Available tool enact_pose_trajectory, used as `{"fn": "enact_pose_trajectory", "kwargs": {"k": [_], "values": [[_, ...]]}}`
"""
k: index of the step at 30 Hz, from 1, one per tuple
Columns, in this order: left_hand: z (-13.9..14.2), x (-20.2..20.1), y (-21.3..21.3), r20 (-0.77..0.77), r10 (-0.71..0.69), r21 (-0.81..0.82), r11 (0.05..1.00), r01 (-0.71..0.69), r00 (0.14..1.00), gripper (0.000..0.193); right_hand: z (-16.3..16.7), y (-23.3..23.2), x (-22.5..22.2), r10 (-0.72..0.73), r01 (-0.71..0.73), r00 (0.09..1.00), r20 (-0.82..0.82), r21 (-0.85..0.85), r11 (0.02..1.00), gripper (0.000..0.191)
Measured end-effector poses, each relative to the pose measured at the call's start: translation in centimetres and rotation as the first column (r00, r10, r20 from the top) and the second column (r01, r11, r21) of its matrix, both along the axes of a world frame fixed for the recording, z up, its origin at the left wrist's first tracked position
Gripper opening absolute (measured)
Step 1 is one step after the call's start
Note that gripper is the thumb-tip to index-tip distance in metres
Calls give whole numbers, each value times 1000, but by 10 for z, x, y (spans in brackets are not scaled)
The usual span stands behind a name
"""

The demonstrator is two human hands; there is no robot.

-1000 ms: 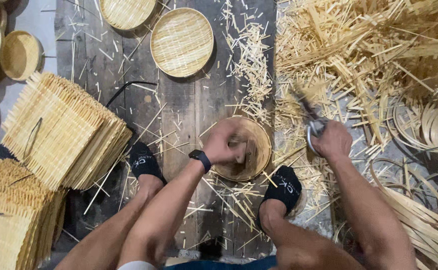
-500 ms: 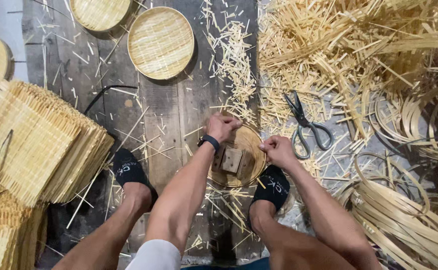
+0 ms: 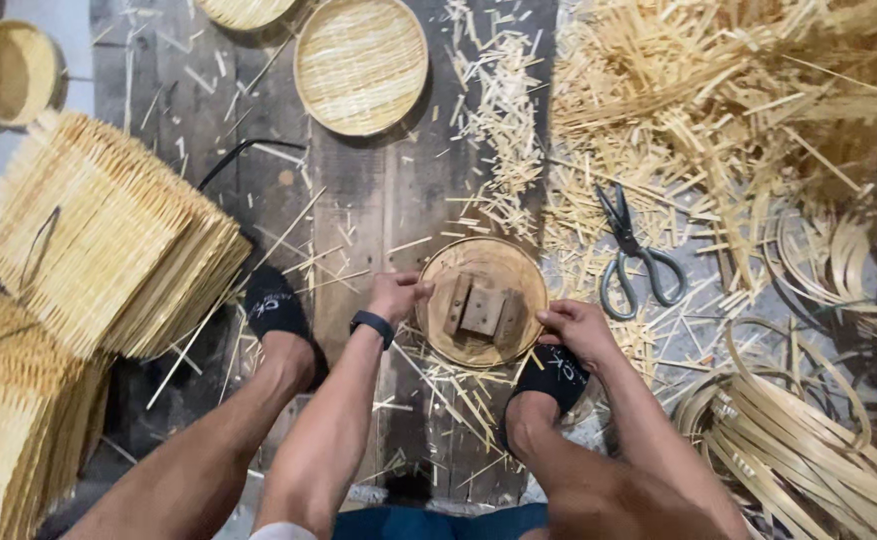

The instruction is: The person sits on the floor of a bamboo craft workshop and uses shears to trim excess bamboo strips from the edges of round woven bamboo trays. They rotate each tray, cut off protruding ends, and set finished trays aside with a stack of completed trays nearby.

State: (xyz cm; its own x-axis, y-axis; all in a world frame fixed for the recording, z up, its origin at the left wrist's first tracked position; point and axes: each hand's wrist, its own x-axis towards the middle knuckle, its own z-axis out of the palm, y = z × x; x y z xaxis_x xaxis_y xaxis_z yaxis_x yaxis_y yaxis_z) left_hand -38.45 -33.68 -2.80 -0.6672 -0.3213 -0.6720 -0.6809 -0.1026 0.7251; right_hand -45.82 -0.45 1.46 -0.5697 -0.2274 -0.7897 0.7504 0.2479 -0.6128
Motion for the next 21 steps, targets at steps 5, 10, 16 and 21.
{"fn": "enact_pose_trajectory", "kwargs": {"k": [5,10,16,21], "values": [[4,-8,3,194,75,-149,988,-46,978,25,-13,-8,4,-23,26,999,-46,55,998,21],[17,2,8,80,214,26,976,-217,974,39,7,-6,5,-132,129,991,-7,-182,975,20],[8,76,71,271,353,611,656,-443,896,29,8,-20,31,-106,121,983,150,-93,988,19],[-13,77,107,181,450,534,701,-472,874,24,-19,-32,44,-131,130,991,25,35,991,22]]}}
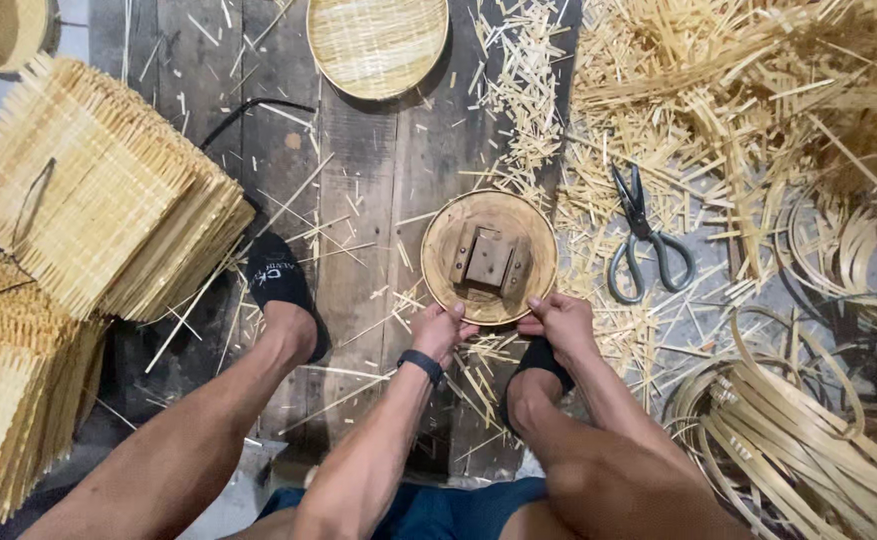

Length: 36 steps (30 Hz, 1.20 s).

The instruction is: The person sits on the floor of a bamboo craft workshop and uses shears to trim excess bamboo strips from the edges of round woven bamboo trays. They rotate each tray, cut off protruding ends, and set finished trays aside with a stack of completed trays nearby.

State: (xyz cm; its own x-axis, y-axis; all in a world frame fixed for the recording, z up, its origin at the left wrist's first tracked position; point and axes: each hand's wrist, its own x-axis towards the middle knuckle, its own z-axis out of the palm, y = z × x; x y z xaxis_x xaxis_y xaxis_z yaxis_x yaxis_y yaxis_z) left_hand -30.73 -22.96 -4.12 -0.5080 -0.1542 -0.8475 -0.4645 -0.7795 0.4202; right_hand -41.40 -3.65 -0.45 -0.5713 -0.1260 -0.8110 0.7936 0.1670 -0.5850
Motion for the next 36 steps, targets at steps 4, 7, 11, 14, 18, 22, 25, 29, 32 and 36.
{"fn": "enact_pose_trajectory", "kwargs": {"k": [4,7,11,14,18,22,25,29,32,36], "values": [[37,-18,-47,19,-249,-209,946,248,968,26,25,5,-14,10,-6,1000,19,-193,981,37],[99,-39,-81,-33,-564,-738,570,361,825,29,66,6,-32,-1,6,978,-211,19,1000,61],[172,-70,-50,-175,-704,-981,185,-60,688,38,97,-15,-41,-76,80,997,32,-602,794,75],[187,-86,-22,-173,-642,-981,181,-71,747,39,101,-34,-41,-146,170,985,89,-621,765,64],[149,-94,-38,-98,-765,-995,58,-83,636,45,107,-29,-43,-173,177,983,62,-582,794,62],[88,-114,-97,282,-461,-801,369,471,841,60,119,8,-42,-312,369,929,199,-568,735,75],[57,-121,-142,70,-339,-859,458,230,938,61,121,36,-41,-332,289,941,73,-683,670,78],[44,-121,-133,-38,-295,-957,285,50,955,63,115,60,-40,-428,366,901,67,-646,670,75],[47,-104,-76,113,-659,-994,-81,79,744,61,110,65,-41,-459,397,886,67,-620,677,75],[46,-74,-17,325,-822,-929,-370,-5,469,44,109,63,-42,-431,363,902,25,-585,726,75]]}}
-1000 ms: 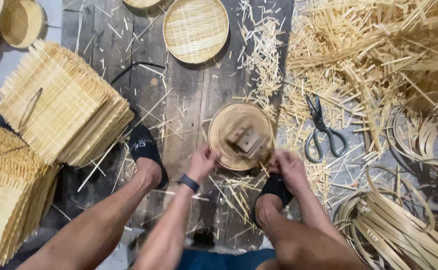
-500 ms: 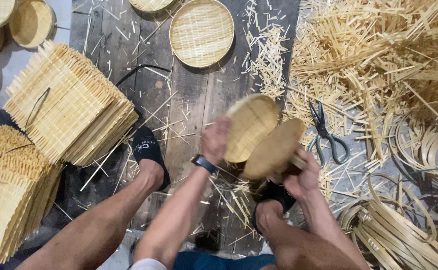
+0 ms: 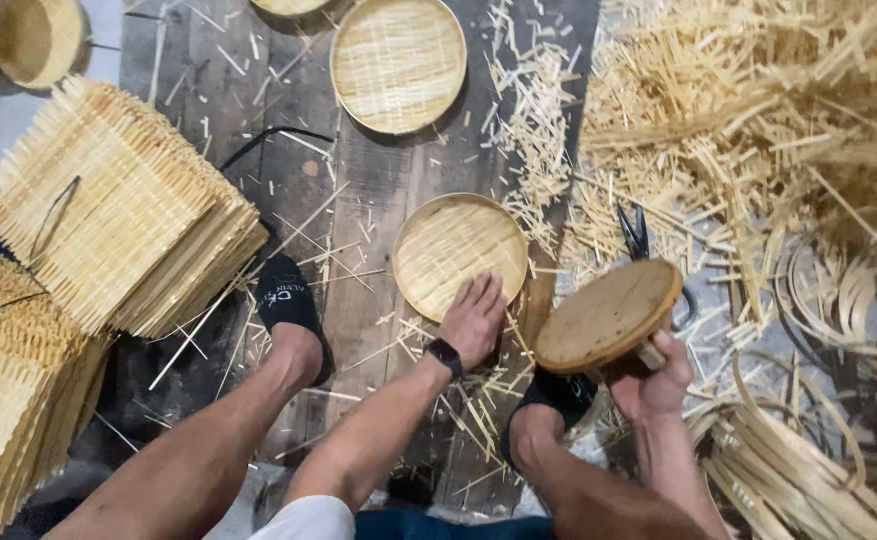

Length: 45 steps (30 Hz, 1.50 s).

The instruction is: The person sits on the floor of a bamboo craft workshop and uses shears to trim excess bamboo strips from the edges of round woven bamboo trays. They rotate each tray, cut off protruding ends, and set finished trays aside with a stack of completed trays nearby.

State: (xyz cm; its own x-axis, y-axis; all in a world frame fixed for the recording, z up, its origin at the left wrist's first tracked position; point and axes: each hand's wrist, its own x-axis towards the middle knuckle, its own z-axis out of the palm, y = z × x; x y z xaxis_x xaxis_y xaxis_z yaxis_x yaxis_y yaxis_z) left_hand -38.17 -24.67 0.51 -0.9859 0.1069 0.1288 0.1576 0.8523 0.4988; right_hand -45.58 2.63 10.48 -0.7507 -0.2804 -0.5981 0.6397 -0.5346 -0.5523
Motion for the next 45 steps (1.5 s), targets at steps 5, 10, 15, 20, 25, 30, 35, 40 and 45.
{"fn": "enact_pose_trajectory", "kwargs": {"k": [5,10,15,20,25,30,35,40,45], "values": [[1,-23,-66,-158,-71,-99,994,55,985,52,4,3,5,-6,6,1000,1,113,994,71],[12,-144,-186,-298,70,-235,961,-144,952,37,-7,19,15,1,0,1000,-8,164,986,70],[0,-207,-231,-96,260,-206,939,-275,961,30,-40,47,21,-10,-4,996,86,165,986,68],[-25,-208,-226,-131,226,-203,947,-249,965,33,-65,64,22,-22,12,996,86,120,993,63],[-17,-214,-234,-14,264,-195,945,-262,964,30,-50,38,14,40,-45,998,58,91,995,70],[27,-180,-175,50,408,68,909,-411,912,39,-17,-22,-1,76,-76,997,-11,-20,997,75],[28,-70,-44,782,170,579,155,-800,599,47,-15,-80,-24,156,-149,988,-9,247,958,64],[24,-54,-97,362,528,729,353,-586,768,36,-45,-111,-30,326,-297,943,-70,268,916,52],[102,-21,-292,-231,437,-312,813,-491,870,58,-78,-105,5,366,-379,922,122,472,796,44]]}}
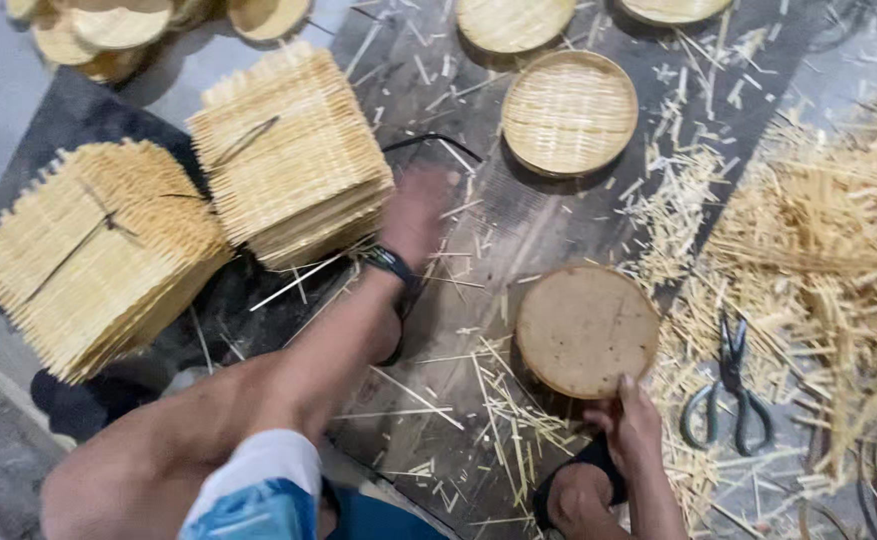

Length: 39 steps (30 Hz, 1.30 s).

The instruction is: The person sits on the floor of a bamboo craft workshop and uses shears to trim excess bamboo strips from the edges of round woven bamboo trays. They rotate each tray, cut off protruding ends, and set finished trays aside with a stack of completed trays nearby.

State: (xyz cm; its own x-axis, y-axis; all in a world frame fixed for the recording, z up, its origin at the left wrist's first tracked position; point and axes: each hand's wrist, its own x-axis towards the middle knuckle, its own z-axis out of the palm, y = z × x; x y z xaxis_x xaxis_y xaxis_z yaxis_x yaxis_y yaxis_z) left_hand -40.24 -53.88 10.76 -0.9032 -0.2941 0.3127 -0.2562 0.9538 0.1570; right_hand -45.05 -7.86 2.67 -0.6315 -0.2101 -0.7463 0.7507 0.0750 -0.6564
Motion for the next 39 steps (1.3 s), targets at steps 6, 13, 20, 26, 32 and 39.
{"fn": "enact_pose_trajectory", "kwargs": {"k": [6,13,20,26,32,39], "values": [[70,78,-149,612,390,73,839,-539,688,56,-20,26,31,46,-56,992,-116,-77,996,41],[118,77,-144,89,240,339,905,-256,967,16,-30,27,12,-47,47,999,3,-140,989,34],[150,23,17,-495,-35,30,998,57,868,5,8,20,17,-122,82,967,-221,-182,980,43],[66,38,214,-152,-722,77,673,736,675,43,61,15,-22,-109,89,983,-151,-137,987,42],[-5,52,230,-185,-445,662,603,446,876,61,48,9,-32,25,-30,929,-368,-9,1000,30],[-91,5,142,342,95,940,-40,-339,935,30,24,12,-34,5,57,869,-496,110,992,27]]}}
